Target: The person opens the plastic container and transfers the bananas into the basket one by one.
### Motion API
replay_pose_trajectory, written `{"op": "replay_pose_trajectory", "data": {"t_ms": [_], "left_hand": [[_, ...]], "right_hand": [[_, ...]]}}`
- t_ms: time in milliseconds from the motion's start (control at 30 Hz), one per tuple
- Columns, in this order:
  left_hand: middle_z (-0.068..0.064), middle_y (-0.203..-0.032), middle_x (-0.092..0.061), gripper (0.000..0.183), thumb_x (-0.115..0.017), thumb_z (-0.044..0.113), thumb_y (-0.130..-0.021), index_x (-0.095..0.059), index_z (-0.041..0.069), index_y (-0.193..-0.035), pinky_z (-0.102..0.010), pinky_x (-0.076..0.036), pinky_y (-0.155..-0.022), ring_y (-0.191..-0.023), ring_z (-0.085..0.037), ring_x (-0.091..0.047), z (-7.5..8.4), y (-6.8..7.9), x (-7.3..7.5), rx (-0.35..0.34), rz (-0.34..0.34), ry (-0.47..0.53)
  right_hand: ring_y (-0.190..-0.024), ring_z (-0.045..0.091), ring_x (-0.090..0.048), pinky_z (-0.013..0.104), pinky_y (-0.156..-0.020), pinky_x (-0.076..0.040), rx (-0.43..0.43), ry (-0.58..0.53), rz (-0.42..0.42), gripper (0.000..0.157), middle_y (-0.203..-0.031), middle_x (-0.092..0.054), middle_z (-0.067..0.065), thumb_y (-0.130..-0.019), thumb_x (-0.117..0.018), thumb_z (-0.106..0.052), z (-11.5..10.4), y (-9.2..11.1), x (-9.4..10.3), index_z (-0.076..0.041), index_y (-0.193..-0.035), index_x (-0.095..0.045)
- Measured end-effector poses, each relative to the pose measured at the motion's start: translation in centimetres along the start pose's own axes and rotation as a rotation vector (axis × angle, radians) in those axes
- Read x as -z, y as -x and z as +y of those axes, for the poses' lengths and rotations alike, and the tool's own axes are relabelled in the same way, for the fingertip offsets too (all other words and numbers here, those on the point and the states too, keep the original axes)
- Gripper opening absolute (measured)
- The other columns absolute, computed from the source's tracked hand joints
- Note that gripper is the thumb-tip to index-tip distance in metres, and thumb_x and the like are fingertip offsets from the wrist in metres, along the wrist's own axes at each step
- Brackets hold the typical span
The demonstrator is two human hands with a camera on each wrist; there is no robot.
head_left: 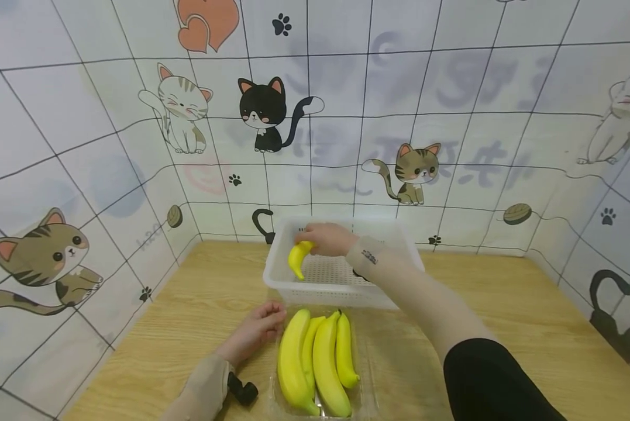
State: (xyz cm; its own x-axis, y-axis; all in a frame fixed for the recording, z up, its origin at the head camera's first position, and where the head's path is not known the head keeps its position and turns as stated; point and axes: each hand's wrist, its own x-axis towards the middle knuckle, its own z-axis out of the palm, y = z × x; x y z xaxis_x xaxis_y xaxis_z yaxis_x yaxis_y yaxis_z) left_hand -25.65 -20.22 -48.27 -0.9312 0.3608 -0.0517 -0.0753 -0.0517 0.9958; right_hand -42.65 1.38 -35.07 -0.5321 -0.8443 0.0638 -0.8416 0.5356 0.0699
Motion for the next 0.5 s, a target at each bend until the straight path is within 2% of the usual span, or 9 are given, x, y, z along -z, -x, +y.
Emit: {"op": "replay_pose_trajectory", "data": {"t_ms": [233,500], "left_hand": [[-0.002,-0.092,-0.050,0.018,-0.054,0.021,-0.100,-0.048,0.005,-0.109,-0.026,-0.047,-0.069,-0.076,-0.011,-0.051,0.0,0.0,0.0,-0.003,-0.009,0.000],[-0.002,-0.090,-0.051,0.020,-0.054,0.022,-0.100,-0.049,0.005,-0.110,-0.026,-0.047,-0.069,-0.075,-0.012,-0.051,0.0,-0.1,0.1,0.006,-0.003,-0.011]], "right_hand": [[-0.091,0.015,-0.056,0.030,-0.085,-0.049,0.005,0.035,-0.005,0.045,-0.110,-0.061,-0.001,-0.087,-0.075,-0.016,0.2,-0.6,-0.8,-0.029,-0.127,-0.060],[-0.091,0.013,-0.056,0.032,-0.083,-0.047,-0.034,0.085,-0.010,0.045,-0.108,-0.063,-0.004,-0.087,-0.075,-0.018,0.4,-1.1,-1.3,-0.031,-0.127,-0.060]]}}
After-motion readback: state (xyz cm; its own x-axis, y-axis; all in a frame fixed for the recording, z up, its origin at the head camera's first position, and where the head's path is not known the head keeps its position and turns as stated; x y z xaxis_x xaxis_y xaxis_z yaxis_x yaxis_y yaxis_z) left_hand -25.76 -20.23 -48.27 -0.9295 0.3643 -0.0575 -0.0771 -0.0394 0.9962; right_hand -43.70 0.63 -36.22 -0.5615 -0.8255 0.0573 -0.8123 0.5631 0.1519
